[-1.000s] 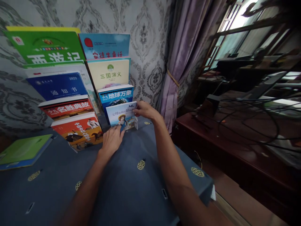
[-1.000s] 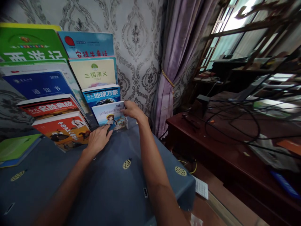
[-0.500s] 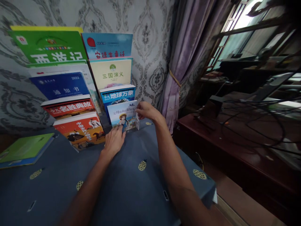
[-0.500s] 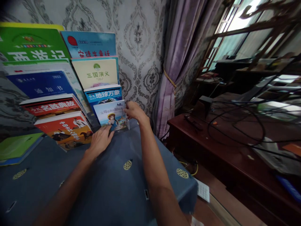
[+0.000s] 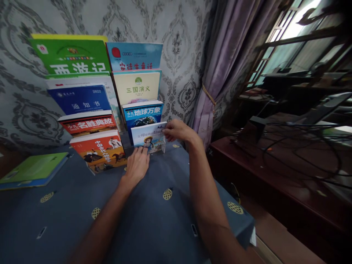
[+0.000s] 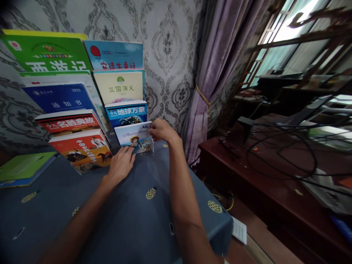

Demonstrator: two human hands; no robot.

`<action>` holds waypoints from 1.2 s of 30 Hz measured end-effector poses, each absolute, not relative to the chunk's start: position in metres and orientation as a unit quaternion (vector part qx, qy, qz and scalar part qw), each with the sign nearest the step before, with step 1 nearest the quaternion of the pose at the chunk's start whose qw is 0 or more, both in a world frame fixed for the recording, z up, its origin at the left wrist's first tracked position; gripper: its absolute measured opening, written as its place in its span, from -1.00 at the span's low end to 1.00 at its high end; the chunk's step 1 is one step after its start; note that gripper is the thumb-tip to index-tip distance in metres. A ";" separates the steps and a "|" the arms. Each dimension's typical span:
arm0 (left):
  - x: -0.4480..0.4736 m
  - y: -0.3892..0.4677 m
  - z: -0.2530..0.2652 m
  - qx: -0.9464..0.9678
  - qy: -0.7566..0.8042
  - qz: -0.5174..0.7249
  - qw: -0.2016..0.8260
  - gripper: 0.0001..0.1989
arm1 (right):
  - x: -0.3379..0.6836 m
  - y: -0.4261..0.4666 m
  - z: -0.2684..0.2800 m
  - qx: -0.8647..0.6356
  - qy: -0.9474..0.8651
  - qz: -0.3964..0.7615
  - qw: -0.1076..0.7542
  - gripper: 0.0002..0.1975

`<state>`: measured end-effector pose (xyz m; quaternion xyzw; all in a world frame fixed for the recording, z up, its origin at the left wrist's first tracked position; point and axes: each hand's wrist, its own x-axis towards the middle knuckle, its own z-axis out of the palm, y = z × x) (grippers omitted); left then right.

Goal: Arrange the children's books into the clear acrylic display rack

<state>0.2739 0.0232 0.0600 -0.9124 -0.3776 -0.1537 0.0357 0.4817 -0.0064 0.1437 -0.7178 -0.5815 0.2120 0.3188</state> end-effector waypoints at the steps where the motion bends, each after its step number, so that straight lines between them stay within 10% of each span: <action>1: 0.274 0.023 0.060 -0.913 -0.375 -0.155 0.037 -0.73 | 0.481 -0.009 0.146 -0.715 -0.584 0.213 0.318 -0.69; 24: 0.171 0.008 0.021 -0.955 -0.267 -0.100 0.078 -0.74 | 0.462 -0.053 0.182 -0.718 -0.623 0.206 0.234 -0.74; 36: -0.005 0.116 0.027 -0.761 -0.626 -0.100 0.140 -0.54 | 0.405 -0.043 0.175 -0.615 -0.763 0.153 0.126 -0.72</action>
